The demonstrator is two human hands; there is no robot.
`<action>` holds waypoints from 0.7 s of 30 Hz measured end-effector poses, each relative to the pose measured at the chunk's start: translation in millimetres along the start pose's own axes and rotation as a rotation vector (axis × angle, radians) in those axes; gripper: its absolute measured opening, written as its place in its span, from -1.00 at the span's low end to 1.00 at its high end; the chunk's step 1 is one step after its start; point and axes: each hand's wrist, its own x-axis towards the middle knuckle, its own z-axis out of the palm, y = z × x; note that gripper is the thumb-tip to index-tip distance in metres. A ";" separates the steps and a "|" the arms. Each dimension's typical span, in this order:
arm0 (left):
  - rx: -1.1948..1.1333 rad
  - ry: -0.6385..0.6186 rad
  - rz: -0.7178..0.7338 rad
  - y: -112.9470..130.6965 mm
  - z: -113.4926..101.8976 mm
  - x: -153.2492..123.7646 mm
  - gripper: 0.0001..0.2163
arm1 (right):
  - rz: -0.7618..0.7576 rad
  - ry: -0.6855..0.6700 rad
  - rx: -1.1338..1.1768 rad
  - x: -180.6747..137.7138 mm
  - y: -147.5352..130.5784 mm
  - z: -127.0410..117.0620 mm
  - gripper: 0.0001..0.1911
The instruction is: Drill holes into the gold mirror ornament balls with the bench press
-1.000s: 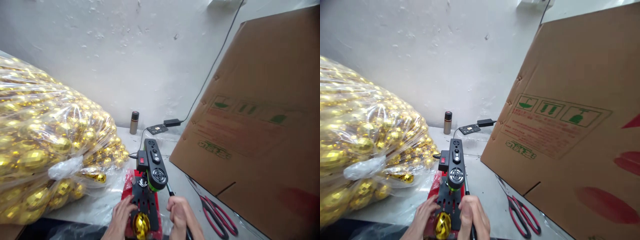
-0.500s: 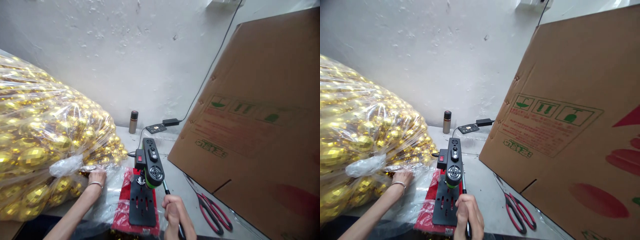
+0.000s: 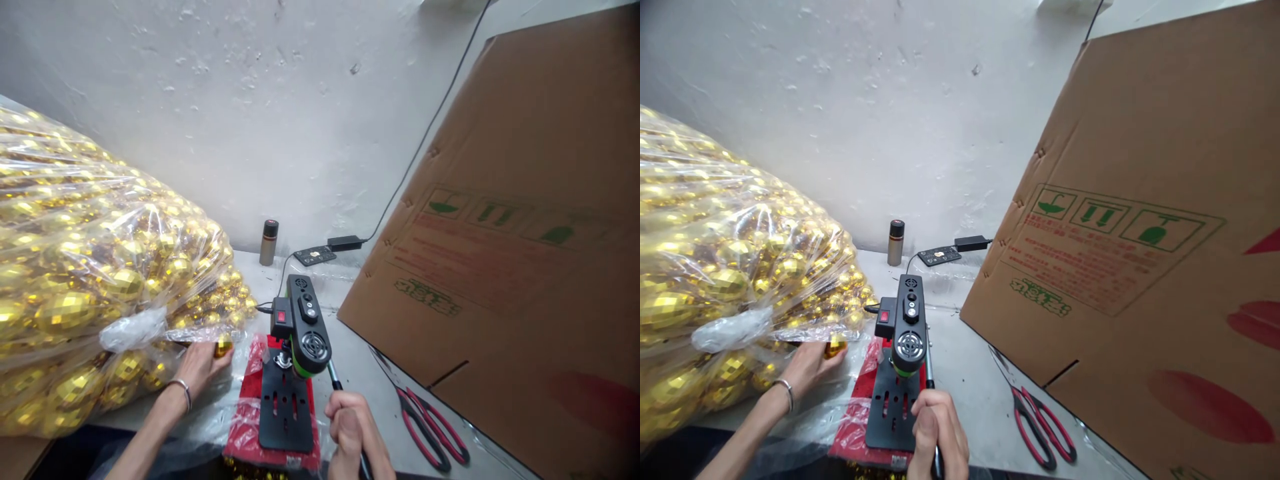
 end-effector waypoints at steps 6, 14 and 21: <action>-1.268 -0.106 -0.221 34.3 53.1 -33.1 -0.58 | -0.079 0.002 0.010 4.5 0.9 1.4 -0.58; -1.854 -0.227 -0.482 69.5 66.1 -59.6 -0.51 | -0.051 -0.017 -0.013 9.2 -6.9 0.7 -0.59; -1.398 -0.019 -0.280 63.7 96.6 -60.6 -0.38 | -0.017 -0.040 -0.032 17.1 -17.3 0.2 -0.61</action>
